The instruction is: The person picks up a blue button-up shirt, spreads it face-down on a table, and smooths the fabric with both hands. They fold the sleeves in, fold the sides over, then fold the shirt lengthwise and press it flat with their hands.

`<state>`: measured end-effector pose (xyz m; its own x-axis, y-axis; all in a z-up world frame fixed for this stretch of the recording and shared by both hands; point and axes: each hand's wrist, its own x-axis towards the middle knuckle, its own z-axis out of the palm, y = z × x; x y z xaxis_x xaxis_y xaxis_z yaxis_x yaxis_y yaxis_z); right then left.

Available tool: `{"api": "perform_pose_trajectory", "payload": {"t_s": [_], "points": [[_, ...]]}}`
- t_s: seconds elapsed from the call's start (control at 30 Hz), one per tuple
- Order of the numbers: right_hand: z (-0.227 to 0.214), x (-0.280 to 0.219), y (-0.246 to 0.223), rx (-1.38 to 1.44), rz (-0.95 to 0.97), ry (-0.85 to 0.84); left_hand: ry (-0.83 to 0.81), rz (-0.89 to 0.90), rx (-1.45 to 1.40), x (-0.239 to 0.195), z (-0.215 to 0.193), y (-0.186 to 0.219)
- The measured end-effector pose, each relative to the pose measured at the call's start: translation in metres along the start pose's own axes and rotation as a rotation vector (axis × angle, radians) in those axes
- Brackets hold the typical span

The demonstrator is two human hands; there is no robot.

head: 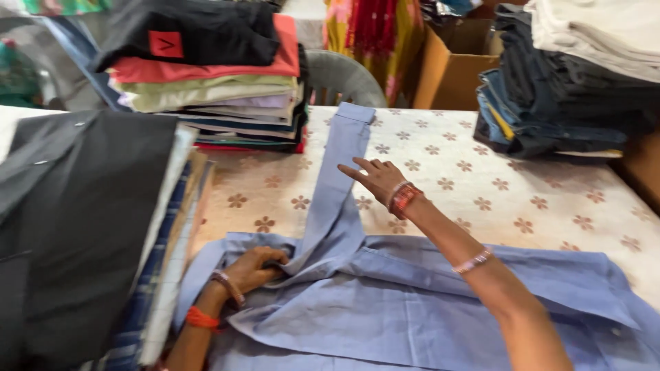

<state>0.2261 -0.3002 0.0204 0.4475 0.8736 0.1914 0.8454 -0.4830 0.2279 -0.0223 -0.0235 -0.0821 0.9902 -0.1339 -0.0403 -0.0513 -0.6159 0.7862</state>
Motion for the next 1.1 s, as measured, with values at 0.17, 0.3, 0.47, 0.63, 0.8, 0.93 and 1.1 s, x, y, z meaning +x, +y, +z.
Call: {"api": "perform_pose_trajectory", "payload": {"t_s": [0.17, 0.3, 0.47, 0.63, 0.8, 0.93, 1.1], "points": [[0.109, 0.084, 0.019, -0.12, 0.025, -0.023, 0.018, 0.056, 0.076, 0.0, -0.002, 0.013], [0.069, 0.071, 0.021, -0.135, 0.079, -0.038, -0.005, 0.001, -0.058, -0.004, -0.004, 0.014], [0.073, 0.04, 0.066, -0.016, 0.267, -0.098, -0.025, 0.116, -0.139, 0.003, 0.004, -0.002], [0.035, 0.013, 0.042, 0.118, 0.199, -0.117, -0.012, 0.116, -0.027, 0.007, 0.006, -0.001], [0.037, 0.028, -0.006, 0.035, 0.042, -0.105, 0.018, 0.14, 0.024, -0.001, -0.001, 0.002], [0.078, 0.061, -0.009, -0.107, -0.014, -0.043, 0.007, 0.098, -0.003, -0.001, -0.003, 0.005], [0.077, 0.071, 0.007, -0.134, 0.094, 0.021, -0.009, 0.086, -0.027, 0.001, -0.004, 0.0]]}}
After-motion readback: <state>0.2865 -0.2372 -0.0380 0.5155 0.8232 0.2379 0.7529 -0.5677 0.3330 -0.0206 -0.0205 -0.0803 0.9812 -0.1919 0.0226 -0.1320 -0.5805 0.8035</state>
